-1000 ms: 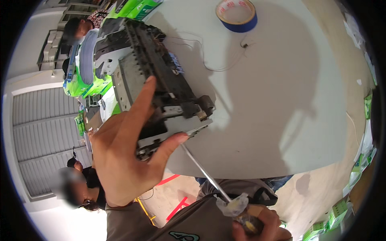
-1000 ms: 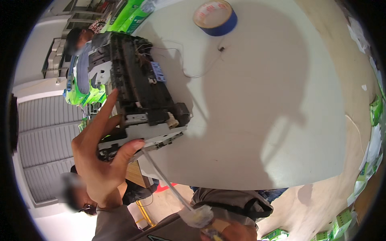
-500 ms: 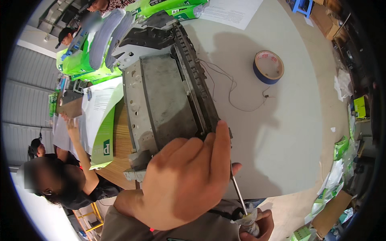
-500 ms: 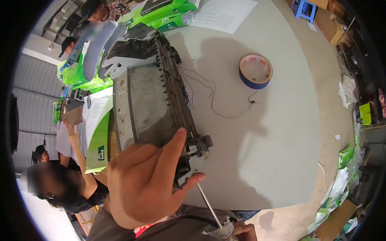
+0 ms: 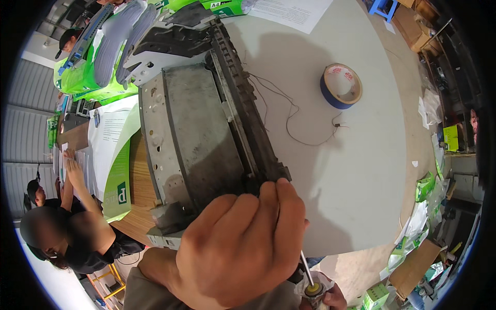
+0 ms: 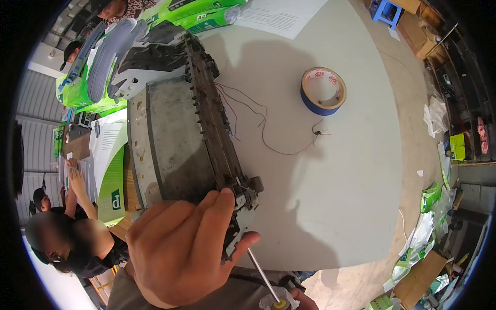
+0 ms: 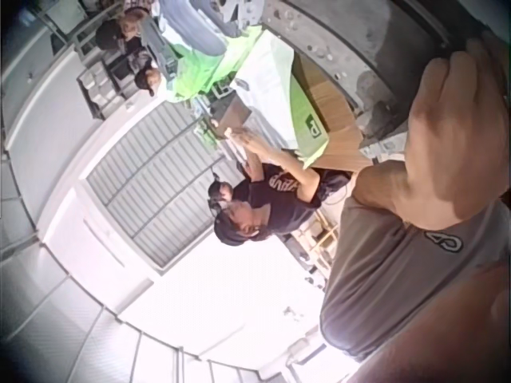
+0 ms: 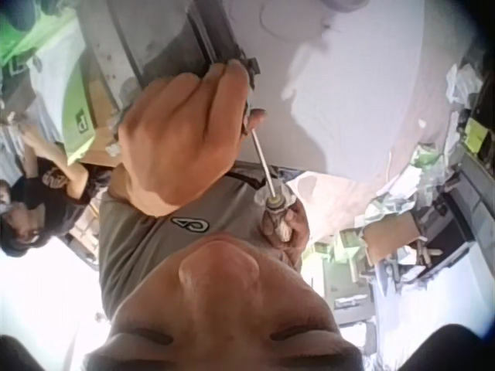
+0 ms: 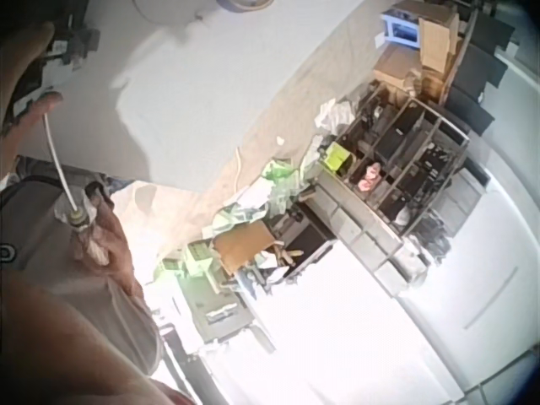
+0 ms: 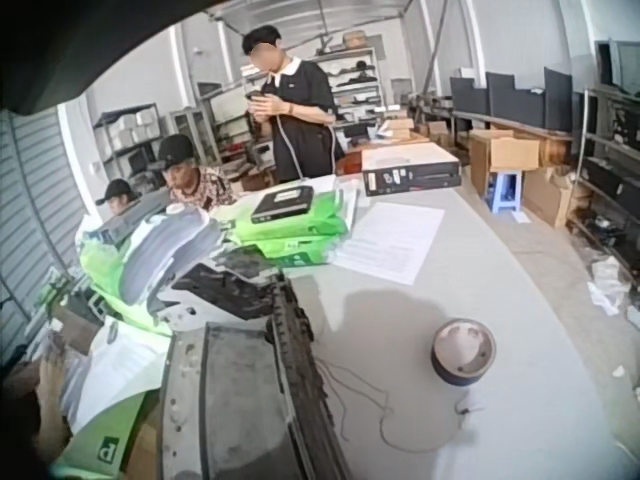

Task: The person disassembles an internal component of a large printer using a screwdriver, removing screws and detaching a wire while another person sorts papers nearby.

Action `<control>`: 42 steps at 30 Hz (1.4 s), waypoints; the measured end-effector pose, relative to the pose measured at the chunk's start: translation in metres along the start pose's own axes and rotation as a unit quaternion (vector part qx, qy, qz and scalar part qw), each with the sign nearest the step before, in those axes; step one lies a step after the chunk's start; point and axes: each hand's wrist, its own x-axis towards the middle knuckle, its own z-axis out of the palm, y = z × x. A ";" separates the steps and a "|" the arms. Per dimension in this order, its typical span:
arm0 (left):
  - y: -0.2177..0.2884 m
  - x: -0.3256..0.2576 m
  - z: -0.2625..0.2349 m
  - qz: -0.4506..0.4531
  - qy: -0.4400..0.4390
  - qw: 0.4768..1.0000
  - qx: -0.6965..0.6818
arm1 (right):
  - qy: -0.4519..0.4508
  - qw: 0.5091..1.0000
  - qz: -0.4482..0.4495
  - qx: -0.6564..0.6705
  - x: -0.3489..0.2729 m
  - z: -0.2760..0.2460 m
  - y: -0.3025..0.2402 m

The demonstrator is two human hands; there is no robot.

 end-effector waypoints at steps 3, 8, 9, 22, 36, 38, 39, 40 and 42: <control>0.009 0.008 -0.009 -0.032 -0.010 0.999 -0.033 | -0.034 0.997 0.011 0.072 0.000 -0.003 -0.005; 0.014 0.012 -0.019 -0.082 -0.054 0.991 -0.086 | 0.023 0.990 -0.133 0.032 -0.002 0.008 -0.007; 0.014 0.012 -0.020 -0.082 -0.054 0.991 -0.088 | 0.006 0.987 -0.161 0.012 -0.001 0.004 -0.006; 0.019 0.004 -0.024 -0.091 -0.042 0.991 -0.089 | 0.218 0.624 -0.677 -0.325 0.027 -0.048 0.067; 0.018 -0.001 -0.026 -0.083 -0.058 0.989 -0.104 | 0.139 0.656 -0.593 -0.445 -0.016 -0.043 0.060; 0.015 -0.001 -0.027 -0.080 -0.064 0.988 -0.112 | 0.120 0.679 -0.572 -0.444 -0.017 -0.051 0.062; 0.013 -0.003 -0.026 -0.056 -0.049 0.991 -0.113 | 0.119 0.679 -0.572 -0.444 -0.017 -0.051 0.064; 0.011 -0.004 -0.026 -0.032 -0.034 0.992 -0.113 | 0.098 0.688 -0.581 -0.424 -0.015 -0.049 0.067; 0.010 -0.001 -0.032 -0.029 -0.057 0.993 -0.103 | 0.061 0.691 -0.599 -0.400 -0.013 -0.045 0.072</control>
